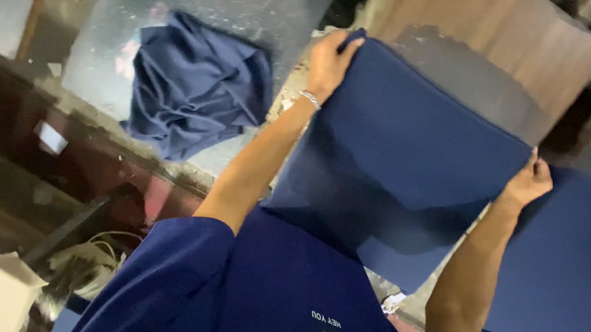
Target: The person is placing and aligning fabric pieces onto a series of printing boards in preparation for screen printing.
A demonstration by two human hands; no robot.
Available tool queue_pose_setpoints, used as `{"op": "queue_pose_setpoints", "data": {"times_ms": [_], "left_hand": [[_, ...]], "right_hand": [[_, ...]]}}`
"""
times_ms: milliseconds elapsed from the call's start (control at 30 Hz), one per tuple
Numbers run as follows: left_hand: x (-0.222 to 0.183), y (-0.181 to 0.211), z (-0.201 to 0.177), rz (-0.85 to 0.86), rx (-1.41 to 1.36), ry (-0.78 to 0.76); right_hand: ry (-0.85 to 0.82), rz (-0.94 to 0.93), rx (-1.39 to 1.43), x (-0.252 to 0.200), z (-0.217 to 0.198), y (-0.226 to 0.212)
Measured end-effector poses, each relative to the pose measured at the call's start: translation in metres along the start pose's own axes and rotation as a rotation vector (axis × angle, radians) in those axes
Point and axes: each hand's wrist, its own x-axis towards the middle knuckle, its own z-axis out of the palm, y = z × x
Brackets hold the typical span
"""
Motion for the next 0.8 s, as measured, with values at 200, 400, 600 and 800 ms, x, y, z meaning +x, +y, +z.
{"op": "queue_pose_setpoints", "data": {"times_ms": [200,400,600,800], "left_hand": [[-0.017,0.032,-0.087,0.097,-0.127,-0.150],[-0.009,-0.009,-0.277,0.294,-0.010,0.055],[0.008,-0.109,-0.386,-0.043,0.413,-0.104],[0.013,-0.080,-0.452,0.589,-0.217,-0.265]], "right_hand": [[-0.010,0.549,0.177,-0.018,-0.003,-0.202],[0.170,-0.133,-0.151,-0.123,-0.027,-0.328],[0.124,-0.073,0.290,-0.243,0.081,-0.549],[-0.398,-0.360,0.065,-0.288,0.225,-0.712]]}}
